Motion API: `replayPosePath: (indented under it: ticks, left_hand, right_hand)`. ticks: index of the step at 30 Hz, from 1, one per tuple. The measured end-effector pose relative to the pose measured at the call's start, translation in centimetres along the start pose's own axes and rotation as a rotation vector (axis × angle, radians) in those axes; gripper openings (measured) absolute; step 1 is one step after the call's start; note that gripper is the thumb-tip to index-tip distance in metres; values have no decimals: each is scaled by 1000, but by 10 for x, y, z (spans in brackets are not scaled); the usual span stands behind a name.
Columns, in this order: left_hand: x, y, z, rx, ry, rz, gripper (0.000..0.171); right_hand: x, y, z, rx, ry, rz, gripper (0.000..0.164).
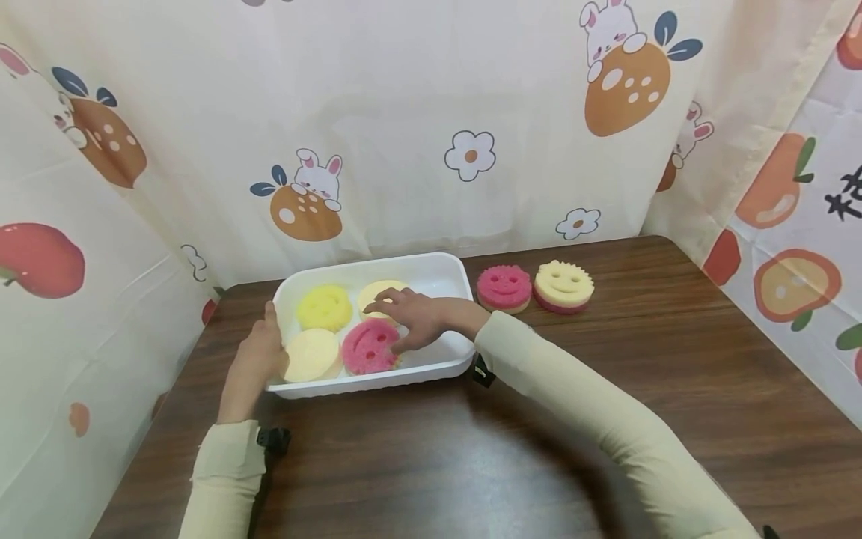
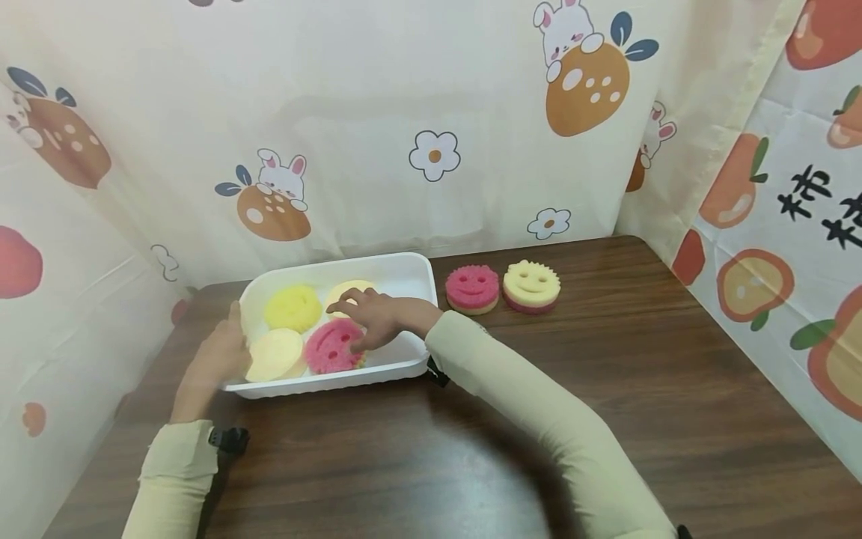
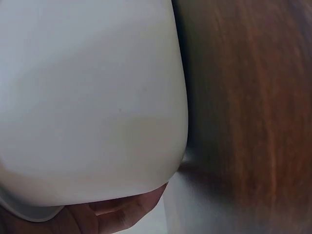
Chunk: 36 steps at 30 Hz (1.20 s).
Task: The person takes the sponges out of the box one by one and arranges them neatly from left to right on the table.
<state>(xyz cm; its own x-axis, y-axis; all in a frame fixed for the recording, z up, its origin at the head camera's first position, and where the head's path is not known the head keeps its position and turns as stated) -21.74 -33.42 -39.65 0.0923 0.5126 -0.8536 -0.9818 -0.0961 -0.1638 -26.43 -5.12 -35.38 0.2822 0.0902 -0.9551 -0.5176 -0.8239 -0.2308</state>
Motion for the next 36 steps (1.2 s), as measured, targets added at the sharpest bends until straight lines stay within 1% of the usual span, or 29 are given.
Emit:
replayPosePath:
  ticks: [4,10,19,30,36]
  left_hand:
    - [-1,-1,0,-7,-18,-9,101]
    - [0,-1,-1,-13,-5,-3,97]
    - [0,-2,1,-25,-9,-1,98]
    - [0,-3,1,-33,-6,-4,97]
    - [0,-4,3,-28,-9,0,98]
  right_hand:
    - [2,4,-3,-20,-10,-19,83]
    - [8,9,-5,-19,-22,-39,86]
    - [11,14,-8,-28,-50,-62,86]
    - [15,17,-11,-64,-107,-58,87]
    - [16,18,-14,-61,-150,-55,87]
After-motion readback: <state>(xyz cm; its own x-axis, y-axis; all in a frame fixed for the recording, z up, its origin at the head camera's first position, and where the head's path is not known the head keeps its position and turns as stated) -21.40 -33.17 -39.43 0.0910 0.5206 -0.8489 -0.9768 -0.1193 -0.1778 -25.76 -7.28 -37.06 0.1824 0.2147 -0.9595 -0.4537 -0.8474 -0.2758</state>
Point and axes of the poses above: each hand's wrist, its own y-axis towards the middle knuckle, its own x-axis out of the palm, z = x × y, the point moved 3 cm from there along y, towards the middle knuckle, and after that the axes turned 12 degrees about -y, right-handed, at the moved point
